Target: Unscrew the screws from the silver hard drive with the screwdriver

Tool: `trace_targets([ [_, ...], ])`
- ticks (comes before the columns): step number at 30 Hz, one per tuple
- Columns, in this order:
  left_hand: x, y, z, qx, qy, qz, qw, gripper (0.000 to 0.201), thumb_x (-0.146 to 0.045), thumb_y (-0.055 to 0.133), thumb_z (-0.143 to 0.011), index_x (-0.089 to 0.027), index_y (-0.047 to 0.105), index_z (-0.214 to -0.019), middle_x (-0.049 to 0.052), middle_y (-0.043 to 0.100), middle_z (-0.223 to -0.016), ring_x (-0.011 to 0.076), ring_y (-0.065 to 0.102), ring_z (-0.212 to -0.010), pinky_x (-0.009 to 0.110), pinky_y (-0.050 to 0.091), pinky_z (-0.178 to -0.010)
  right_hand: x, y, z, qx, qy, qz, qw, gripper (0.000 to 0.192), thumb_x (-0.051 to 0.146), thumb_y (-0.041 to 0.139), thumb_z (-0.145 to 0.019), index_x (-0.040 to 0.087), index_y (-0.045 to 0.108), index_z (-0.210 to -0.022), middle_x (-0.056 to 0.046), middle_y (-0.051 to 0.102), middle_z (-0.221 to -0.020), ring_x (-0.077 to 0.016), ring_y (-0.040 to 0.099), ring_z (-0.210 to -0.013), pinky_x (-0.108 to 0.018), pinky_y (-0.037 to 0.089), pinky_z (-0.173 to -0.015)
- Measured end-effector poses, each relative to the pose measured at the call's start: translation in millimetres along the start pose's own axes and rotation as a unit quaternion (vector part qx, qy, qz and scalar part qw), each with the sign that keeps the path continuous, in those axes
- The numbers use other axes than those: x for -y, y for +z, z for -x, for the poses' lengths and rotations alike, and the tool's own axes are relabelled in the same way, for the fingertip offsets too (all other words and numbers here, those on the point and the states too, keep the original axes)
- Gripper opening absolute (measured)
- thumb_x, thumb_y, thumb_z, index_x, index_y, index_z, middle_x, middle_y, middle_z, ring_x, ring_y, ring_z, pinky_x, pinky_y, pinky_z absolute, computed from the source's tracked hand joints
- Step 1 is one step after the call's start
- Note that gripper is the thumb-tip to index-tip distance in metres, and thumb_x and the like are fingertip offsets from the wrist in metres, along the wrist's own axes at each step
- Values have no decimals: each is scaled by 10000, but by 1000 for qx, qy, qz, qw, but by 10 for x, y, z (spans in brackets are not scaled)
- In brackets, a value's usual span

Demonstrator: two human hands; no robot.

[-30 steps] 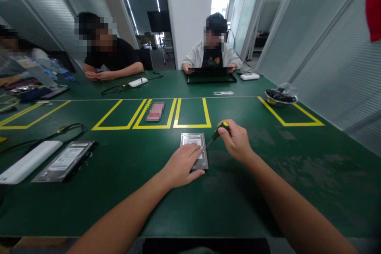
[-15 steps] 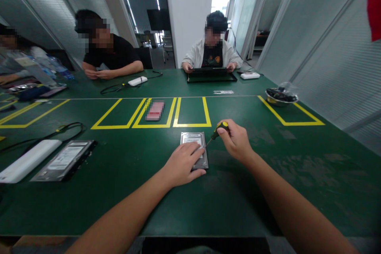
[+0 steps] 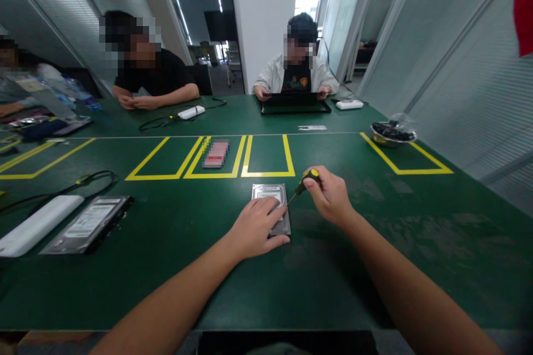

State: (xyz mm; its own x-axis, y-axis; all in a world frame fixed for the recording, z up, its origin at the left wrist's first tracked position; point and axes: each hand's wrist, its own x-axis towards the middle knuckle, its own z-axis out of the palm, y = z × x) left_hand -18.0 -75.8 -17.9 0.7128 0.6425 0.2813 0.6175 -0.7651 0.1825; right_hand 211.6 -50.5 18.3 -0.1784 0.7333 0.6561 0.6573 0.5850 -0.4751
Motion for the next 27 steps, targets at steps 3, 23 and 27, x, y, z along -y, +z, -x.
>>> trace_targets([
  [3, 3, 5, 0, -2, 1, 0, 1000, 615, -557, 643, -820, -200, 529, -1307, 139, 549, -1315, 321, 509, -1215, 473, 409, -1015, -1, 1, 0, -1, 0, -1, 1000, 243, 427, 460, -973, 210, 567, -944, -23, 640, -756, -174, 598, -667, -276, 441, -640],
  [23, 2, -2, -13, 11, -1, -11, 1000, 606, -566, 627, -832, -188, 525, -1294, 139, 549, -1307, 324, 507, -1203, 481, 414, -1004, 28, -12, -21, -24, -7, 6, 1000, 232, 385, 505, -964, 183, 606, -914, -22, 589, -753, -160, 529, -655, -286, 405, -640],
  [27, 7, 7, -9, 7, 0, -11, 1000, 597, -561, 636, -827, -190, 530, -1283, 135, 549, -1309, 320, 505, -1208, 474, 410, -1014, 9, 1, -17, -31, -2, 8, 999, 234, 383, 508, -961, 180, 609, -902, -3, 556, -707, -147, 501, -612, -276, 388, -608],
])
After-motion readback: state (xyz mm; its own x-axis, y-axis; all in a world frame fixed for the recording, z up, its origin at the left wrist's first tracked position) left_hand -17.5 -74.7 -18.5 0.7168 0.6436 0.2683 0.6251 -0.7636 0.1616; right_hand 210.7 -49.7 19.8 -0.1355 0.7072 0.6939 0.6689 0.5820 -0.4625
